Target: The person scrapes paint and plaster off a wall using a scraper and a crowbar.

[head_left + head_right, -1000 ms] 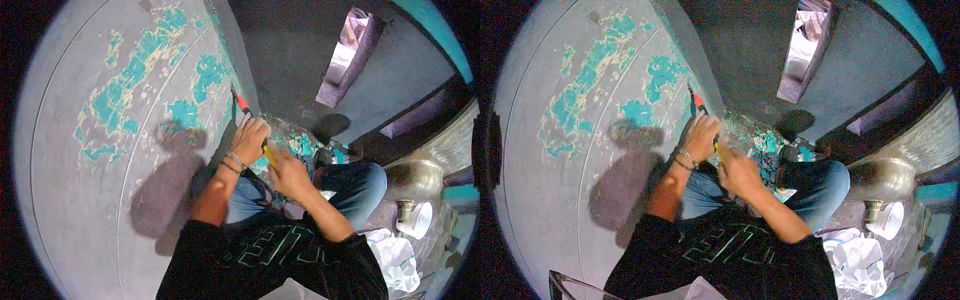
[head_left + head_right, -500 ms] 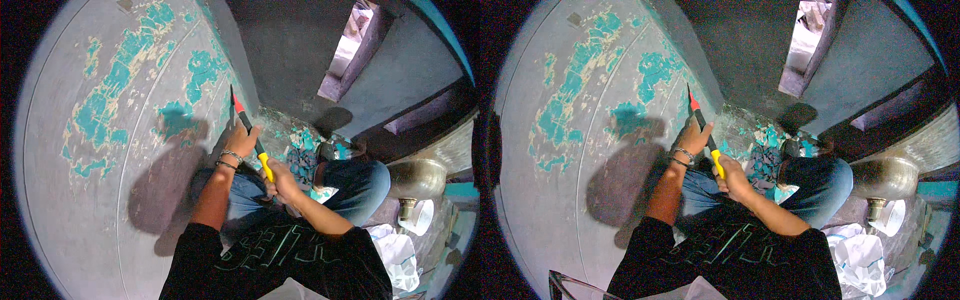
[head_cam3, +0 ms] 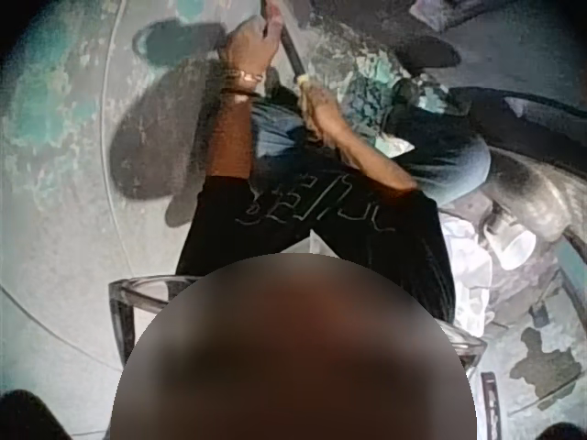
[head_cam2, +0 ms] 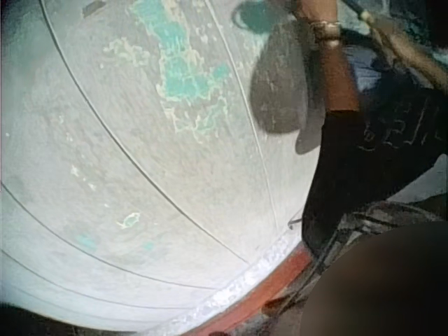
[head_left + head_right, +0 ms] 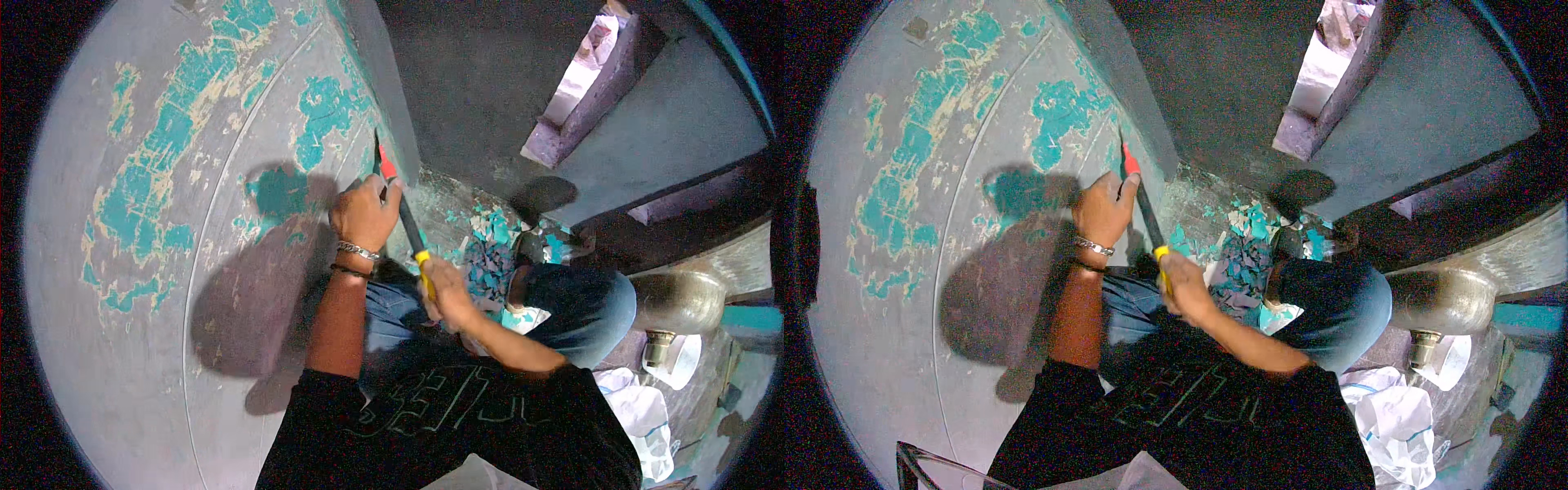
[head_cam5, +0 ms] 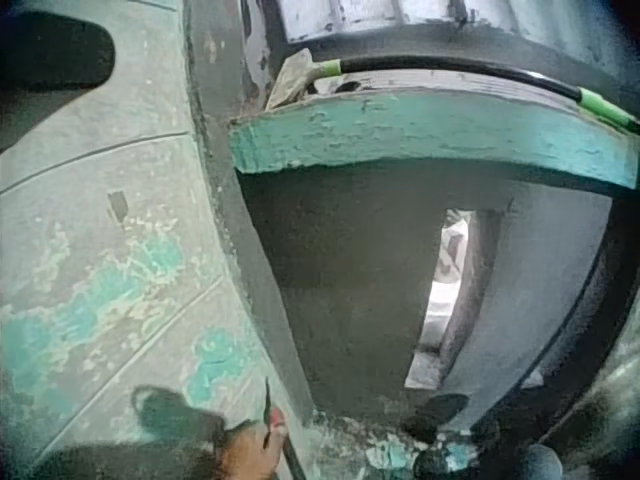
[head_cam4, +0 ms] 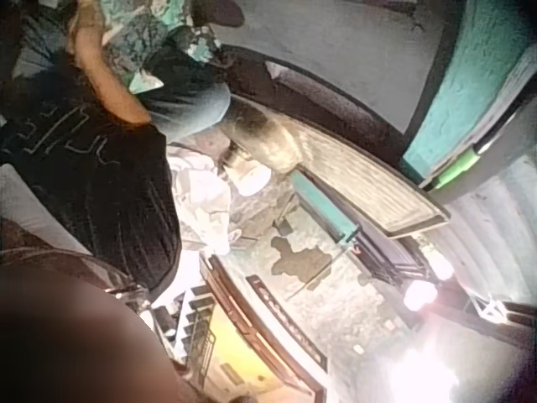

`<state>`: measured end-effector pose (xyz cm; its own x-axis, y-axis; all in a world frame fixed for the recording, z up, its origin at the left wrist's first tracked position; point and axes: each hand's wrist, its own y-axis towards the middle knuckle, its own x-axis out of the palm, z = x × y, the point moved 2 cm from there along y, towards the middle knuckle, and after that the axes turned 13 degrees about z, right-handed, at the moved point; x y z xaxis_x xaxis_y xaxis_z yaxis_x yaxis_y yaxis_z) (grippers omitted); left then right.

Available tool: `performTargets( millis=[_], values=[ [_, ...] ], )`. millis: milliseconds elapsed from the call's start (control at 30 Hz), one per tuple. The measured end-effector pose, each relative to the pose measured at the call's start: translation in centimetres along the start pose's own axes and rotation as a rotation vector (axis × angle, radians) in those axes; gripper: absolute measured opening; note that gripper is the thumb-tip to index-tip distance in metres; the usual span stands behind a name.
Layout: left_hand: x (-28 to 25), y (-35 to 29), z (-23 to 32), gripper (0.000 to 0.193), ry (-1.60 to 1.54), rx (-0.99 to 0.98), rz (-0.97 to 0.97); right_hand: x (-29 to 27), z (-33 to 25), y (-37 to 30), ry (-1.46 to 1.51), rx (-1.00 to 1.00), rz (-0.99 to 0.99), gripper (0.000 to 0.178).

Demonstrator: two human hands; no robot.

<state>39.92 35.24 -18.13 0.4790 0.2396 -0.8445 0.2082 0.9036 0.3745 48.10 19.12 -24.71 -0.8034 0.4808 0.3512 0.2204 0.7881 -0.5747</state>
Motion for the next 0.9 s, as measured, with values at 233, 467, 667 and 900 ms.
performTargets(
  millis=[233,467,667,900],
  values=[
    [1.0,0.3,-0.8,0.047,0.104,-0.023,-0.214,0.2,0.0,0.5,-0.027,-0.063,-0.037,0.023],
    [1.0,1.1,-0.2,0.055,0.107,-0.057,-0.181,0.4,0.2,0.8,-0.049,-0.127,0.015,0.025],
    [0.4,1.3,0.1,0.066,0.105,-0.133,-0.218,1.0,-1.7,1.7,-0.088,-0.224,-0.034,0.027],
    [-0.6,0.2,-0.1,0.06,-0.336,-0.13,-0.253,2.2,-4.1,0.0,-0.118,-0.349,-0.06,0.024]
  ],
)
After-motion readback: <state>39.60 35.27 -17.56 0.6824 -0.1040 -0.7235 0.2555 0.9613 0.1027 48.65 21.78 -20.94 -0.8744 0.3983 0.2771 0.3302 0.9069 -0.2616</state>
